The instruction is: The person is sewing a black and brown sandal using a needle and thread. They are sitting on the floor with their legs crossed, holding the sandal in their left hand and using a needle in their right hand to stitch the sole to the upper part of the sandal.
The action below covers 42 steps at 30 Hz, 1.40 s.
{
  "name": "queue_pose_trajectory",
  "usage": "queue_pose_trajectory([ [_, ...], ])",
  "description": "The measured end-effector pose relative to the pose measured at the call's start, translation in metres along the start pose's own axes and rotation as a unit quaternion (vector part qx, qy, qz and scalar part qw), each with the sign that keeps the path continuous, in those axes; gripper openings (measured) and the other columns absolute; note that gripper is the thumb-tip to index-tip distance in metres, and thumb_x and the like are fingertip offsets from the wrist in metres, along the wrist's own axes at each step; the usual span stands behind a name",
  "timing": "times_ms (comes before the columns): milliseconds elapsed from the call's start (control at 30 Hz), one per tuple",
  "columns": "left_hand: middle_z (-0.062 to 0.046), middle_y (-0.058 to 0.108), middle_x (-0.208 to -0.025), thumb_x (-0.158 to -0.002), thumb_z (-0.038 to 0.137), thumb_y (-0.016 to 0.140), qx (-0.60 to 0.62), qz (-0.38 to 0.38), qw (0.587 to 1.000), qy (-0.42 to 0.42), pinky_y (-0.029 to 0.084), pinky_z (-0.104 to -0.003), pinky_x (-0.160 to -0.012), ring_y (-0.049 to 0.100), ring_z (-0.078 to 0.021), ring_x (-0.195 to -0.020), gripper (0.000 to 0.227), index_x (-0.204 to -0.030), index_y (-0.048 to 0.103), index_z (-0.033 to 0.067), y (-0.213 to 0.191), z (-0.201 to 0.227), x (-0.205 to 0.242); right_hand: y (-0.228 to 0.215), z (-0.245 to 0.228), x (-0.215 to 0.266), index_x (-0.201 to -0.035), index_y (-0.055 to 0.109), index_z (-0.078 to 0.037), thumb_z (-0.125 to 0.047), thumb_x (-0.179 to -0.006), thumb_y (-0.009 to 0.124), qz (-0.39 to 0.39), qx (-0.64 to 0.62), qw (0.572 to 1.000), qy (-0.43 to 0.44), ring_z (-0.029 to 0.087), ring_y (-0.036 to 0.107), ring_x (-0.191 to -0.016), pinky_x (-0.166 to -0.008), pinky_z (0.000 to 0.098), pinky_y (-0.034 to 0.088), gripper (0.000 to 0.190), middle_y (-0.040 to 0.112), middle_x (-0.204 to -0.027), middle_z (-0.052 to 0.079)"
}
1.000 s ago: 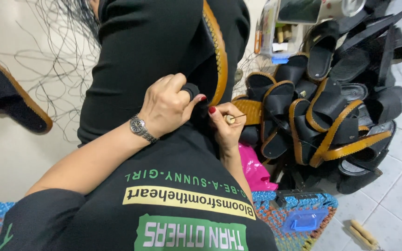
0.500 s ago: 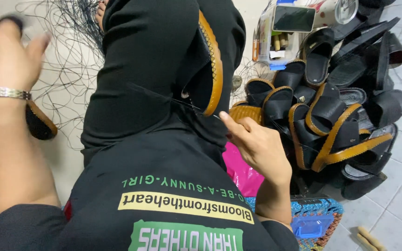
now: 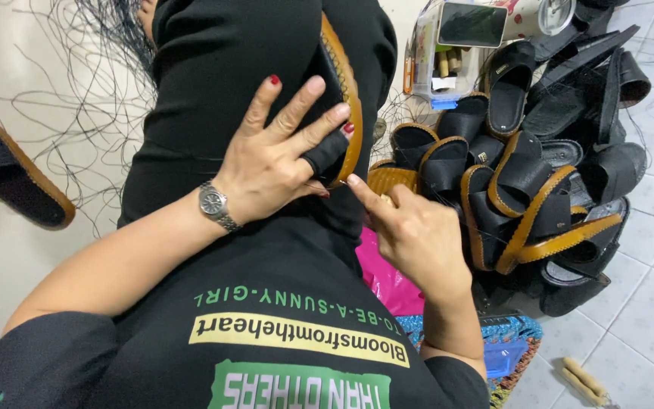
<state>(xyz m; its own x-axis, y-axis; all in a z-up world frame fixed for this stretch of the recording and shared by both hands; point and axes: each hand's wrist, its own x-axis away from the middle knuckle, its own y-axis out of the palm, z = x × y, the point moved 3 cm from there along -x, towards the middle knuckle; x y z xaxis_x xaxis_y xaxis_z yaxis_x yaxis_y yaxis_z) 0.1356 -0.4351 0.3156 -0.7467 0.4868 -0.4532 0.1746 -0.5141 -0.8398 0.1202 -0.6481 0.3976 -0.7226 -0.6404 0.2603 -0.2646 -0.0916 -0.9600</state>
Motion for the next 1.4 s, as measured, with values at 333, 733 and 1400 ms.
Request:
queue_pose_trajectory([
  [333,-0.004,0.053,-0.158,-0.084,0.064,0.080,0.003,0.004,1.000,0.023,0.018,-0.050,-0.129,0.033,-0.0340,-0.152,0.055,-0.092,0.082,0.0097,0.011,0.001,-0.005,0.028,-0.003,0.010,-0.151,0.050,-0.025,-0.006,-0.089,0.062,0.022,-0.057,0.997,0.047,0.025,0.048,-0.050,-0.040,0.0414,0.038,0.066,0.047,-0.072,0.003],
  [733,-0.007,0.062,-0.142,-0.098,0.058,0.057,-0.004,0.098,0.995,0.026,0.030,-0.049,-0.118,0.048,-0.0329,-0.138,0.054,-0.108,0.080,0.0107,-0.014,0.007,0.004,0.022,-0.012,-0.004,-0.139,0.058,-0.008,-0.010,-0.099,0.069,0.107,-0.178,0.978,-0.018,0.028,0.065,-0.071,-0.060,0.0413,0.050,0.041,0.067,-0.091,0.010],
  [1400,-0.004,0.067,-0.055,-0.083,0.011,0.084,0.475,0.015,0.769,-0.428,0.049,-0.022,-0.046,0.066,-0.0105,-0.050,0.018,-0.100,0.080,0.0075,-0.004,0.014,0.046,0.051,-0.021,0.006,-0.117,0.063,-0.021,-0.015,-0.093,0.063,0.155,-0.112,0.981,0.039,0.017,0.072,-0.078,-0.064,0.0308,0.057,0.025,0.066,-0.087,-0.005],
])
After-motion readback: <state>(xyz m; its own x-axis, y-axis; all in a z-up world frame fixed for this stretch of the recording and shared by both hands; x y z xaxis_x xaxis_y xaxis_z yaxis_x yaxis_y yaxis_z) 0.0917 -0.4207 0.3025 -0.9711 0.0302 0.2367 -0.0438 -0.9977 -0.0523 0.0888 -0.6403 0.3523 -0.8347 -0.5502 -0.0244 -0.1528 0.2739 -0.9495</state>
